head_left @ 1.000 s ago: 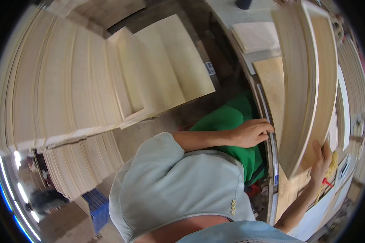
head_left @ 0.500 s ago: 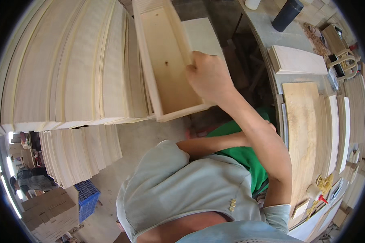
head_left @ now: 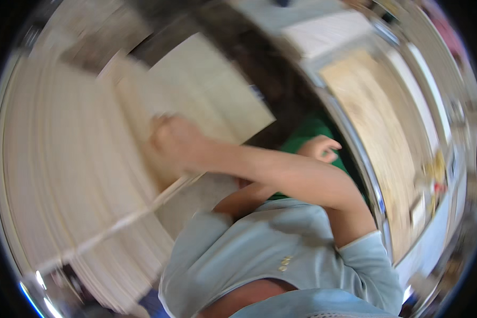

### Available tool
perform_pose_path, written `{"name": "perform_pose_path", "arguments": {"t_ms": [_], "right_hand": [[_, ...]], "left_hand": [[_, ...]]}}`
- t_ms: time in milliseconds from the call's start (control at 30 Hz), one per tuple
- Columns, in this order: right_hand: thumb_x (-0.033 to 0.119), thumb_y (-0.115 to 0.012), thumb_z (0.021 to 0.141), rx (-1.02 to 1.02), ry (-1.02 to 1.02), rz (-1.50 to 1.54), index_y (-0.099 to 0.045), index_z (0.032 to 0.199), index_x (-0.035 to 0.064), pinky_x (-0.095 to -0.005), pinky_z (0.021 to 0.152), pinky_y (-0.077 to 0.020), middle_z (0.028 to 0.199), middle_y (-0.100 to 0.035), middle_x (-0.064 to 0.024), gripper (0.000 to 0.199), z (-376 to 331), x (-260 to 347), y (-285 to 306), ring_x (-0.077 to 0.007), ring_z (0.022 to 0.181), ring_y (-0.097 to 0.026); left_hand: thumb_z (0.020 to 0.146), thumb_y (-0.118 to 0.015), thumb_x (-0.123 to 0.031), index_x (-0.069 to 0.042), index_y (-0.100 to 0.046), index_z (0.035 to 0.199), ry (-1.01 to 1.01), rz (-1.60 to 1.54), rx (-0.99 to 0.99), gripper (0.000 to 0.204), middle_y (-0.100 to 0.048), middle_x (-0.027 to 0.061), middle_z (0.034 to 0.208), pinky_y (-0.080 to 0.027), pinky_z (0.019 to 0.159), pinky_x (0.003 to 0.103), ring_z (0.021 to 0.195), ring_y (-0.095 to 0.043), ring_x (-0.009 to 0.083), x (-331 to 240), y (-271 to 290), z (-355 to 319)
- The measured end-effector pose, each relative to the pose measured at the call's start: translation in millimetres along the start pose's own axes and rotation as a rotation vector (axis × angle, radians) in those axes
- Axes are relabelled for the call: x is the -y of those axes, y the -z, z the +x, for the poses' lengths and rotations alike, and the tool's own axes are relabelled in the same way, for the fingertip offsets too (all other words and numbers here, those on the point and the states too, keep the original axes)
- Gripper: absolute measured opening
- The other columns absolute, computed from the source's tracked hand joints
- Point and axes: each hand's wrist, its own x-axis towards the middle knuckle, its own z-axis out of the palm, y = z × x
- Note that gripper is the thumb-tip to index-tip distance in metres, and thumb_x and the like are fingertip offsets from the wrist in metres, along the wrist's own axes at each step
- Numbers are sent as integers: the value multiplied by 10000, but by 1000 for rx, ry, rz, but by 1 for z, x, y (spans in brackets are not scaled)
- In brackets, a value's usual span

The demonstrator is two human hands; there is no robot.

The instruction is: The person is applying wood glue to panels and assembling them into a box structure.

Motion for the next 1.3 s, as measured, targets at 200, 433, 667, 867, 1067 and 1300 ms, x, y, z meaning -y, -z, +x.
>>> {"name": "perform_pose_path", "arguments": {"t_ms": [200, 433, 667, 867, 1067, 1300], "right_hand": [[317, -599, 915, -139, -263, 1, -605, 1073, -48, -435, 824, -517, 1043, -649, -210, 398, -87, -45, 132, -365, 964, -636], [269, -622, 932, -1050, -945, -552, -629, 1179, 10, -355, 855, -510, 1060, -694, -153, 358, -352, -93, 385, -250, 994, -655], [313, -598, 874, -1182, -1296, -834, -649, 1002, -84, -478, 882, -481, 1016, -650, -302, 420, -489, -137, 470, -427, 993, -624], [317, -597, 858, -1072, -1582, -610, -634, 1135, -32, -432, 814, -494, 998, -669, -250, 447, -502, -139, 481, -351, 932, -652], [325, -611, 808, -1180, -1507, -760, -685, 914, -91, -455, 852, -517, 948, -675, -286, 437, -492, -145, 477, -403, 929, -660], [350, -631, 836, -1198, -1234, -798, -607, 1121, -108, -443, 885, -498, 1055, -643, -283, 540, -463, -102, 443, -401, 1032, -614]], "left_hand": [[901, -644, -45, -7, -605, 1184, 101, 27, 110, 288, -667, 134, 1129, -520, 905, 321, 1019, -650, 170, 14, 25, 29], [932, -622, -88, 26, -640, 1157, -78, 172, -26, 253, -681, 106, 1081, -497, 889, 295, 1000, -631, 158, -94, 27, 151], [828, -688, -417, 37, -559, 1291, -267, 725, 69, 661, -604, 264, 1242, -433, 1007, 403, 1193, -571, 356, -61, -42, 381], [748, -717, -506, 85, -564, 1263, -135, 871, 199, 798, -593, 285, 1247, -405, 1038, 406, 1214, -551, 371, -23, -67, 449], [750, -750, -413, 43, -629, 1193, -100, 761, 324, 647, -672, 225, 1129, -459, 918, 365, 1066, -639, 307, -32, -60, 450], [786, -757, -348, 61, -602, 1212, -163, 639, 57, 611, -672, 184, 1129, -460, 906, 325, 1039, -635, 242, -75, -31, 370]]}}
